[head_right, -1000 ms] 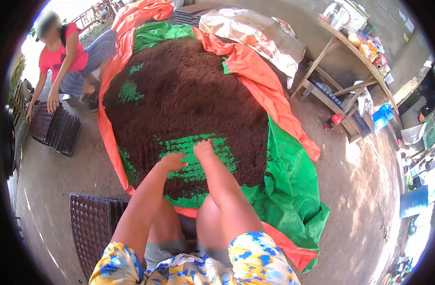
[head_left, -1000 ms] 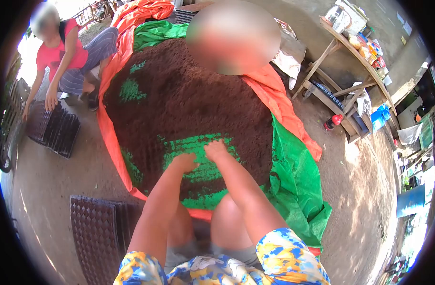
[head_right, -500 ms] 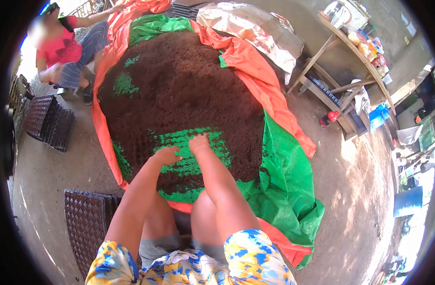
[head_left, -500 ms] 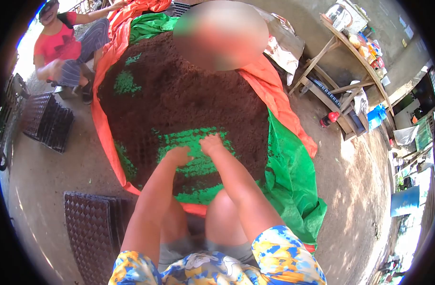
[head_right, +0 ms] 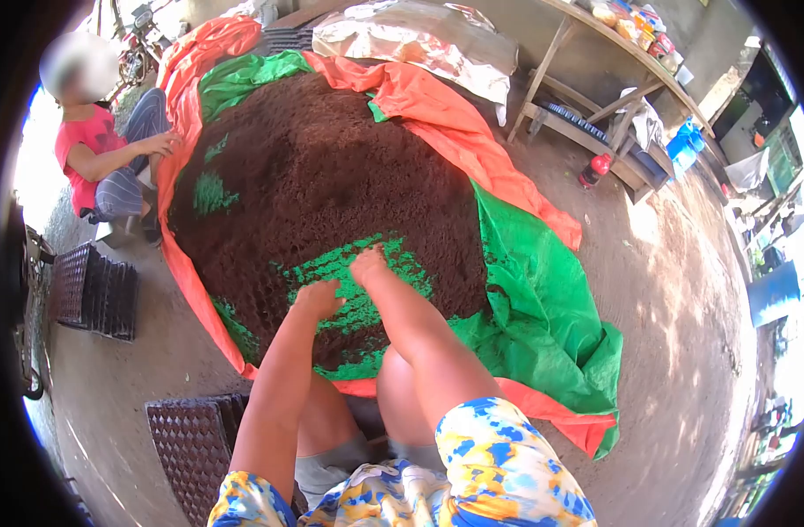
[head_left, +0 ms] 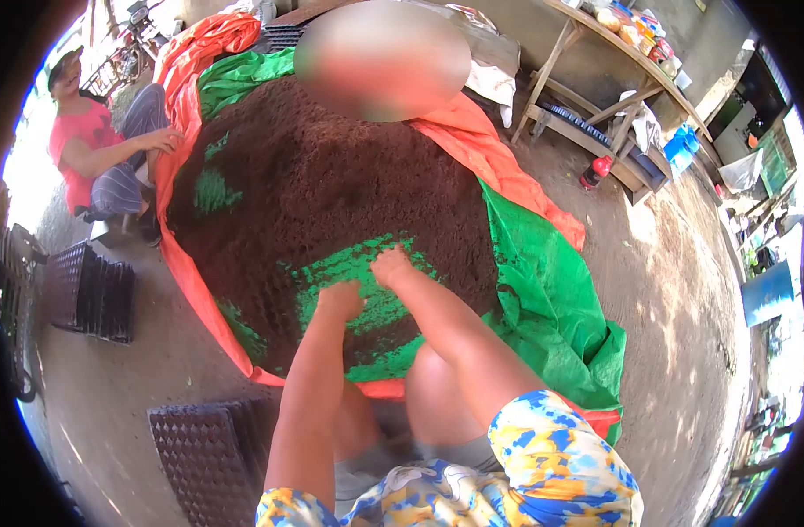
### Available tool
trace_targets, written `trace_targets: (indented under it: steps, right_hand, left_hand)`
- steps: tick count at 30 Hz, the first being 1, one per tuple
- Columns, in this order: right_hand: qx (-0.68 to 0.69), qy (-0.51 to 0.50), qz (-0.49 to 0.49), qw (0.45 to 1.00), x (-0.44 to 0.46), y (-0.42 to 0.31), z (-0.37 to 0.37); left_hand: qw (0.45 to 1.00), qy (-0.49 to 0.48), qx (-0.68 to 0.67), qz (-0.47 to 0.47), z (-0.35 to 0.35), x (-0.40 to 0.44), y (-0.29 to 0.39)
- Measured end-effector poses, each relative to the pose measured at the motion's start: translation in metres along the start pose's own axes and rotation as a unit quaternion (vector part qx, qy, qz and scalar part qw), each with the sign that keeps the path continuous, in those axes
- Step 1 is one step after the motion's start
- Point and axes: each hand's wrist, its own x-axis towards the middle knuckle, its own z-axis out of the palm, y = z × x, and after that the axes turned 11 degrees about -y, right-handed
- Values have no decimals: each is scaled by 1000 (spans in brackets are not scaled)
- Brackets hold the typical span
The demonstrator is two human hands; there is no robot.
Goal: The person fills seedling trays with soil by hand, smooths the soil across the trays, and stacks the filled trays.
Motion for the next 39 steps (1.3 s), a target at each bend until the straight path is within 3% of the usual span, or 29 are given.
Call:
trace_targets:
  steps: [2,4,6,7,11,12,14,17,21,24,27,30,32,33,35,37,39]
  right_hand:
    - [33,49,-4,998,-8,4,3]
    - [114,201,-42,972,-23,6,-8]
    - [123,416,-117,893,-32,3,-23]
    - [104,467,-143,866,-40,3,-30]
    - [88,456,-122,877,-26,-6,-21]
    - [80,320,-83,940,-7,-8,-12]
    - [36,-14,-3,999,26,-12,-4]
    - [56,-125,59,989,37,-4,8]
    - [74,74,-6,995,13,4,3]
    - [12,-31,4,999,26,-1,5]
    - [18,2,-5,1000,14,3,7]
    - [-24,96,13,995,25,-1,25]
    - [25,157,1,987,12,2,18]
    - [90,249,-19,964,5,8,17]
    - [113,283,-43,952,-25,6,-28]
    - [197,475,-98,852,-40,-7,-58]
    - [273,524,-150,793,-71,-17,-97]
  left_hand:
    - [1000,6,-8,0,0,2,-9]
    - [1000,5,-16,5,-2,-5,-8]
    - [999,23,-9,33,11,9,-20]
    - [999,27,-3,38,16,15,-28]
    - [999,12,-17,42,13,14,-29]
    - [999,10,-19,38,14,12,-28]
    - [999,10,-24,25,13,11,-28]
    - [999,13,-28,25,12,9,-25]
    - [998,-24,-50,14,7,11,-23]
    - [998,-16,-48,22,7,12,-21]
    - [999,6,-21,39,6,11,-14]
    - [997,17,-11,70,25,31,-22]
    - [999,-3,8,31,25,30,-23]
    - [1000,-21,-8,5,10,11,-12]
    - [998,-47,36,4,0,2,-9]
    - [999,27,-3,25,5,0,-10]
    - [999,-24,-7,39,19,19,-22]
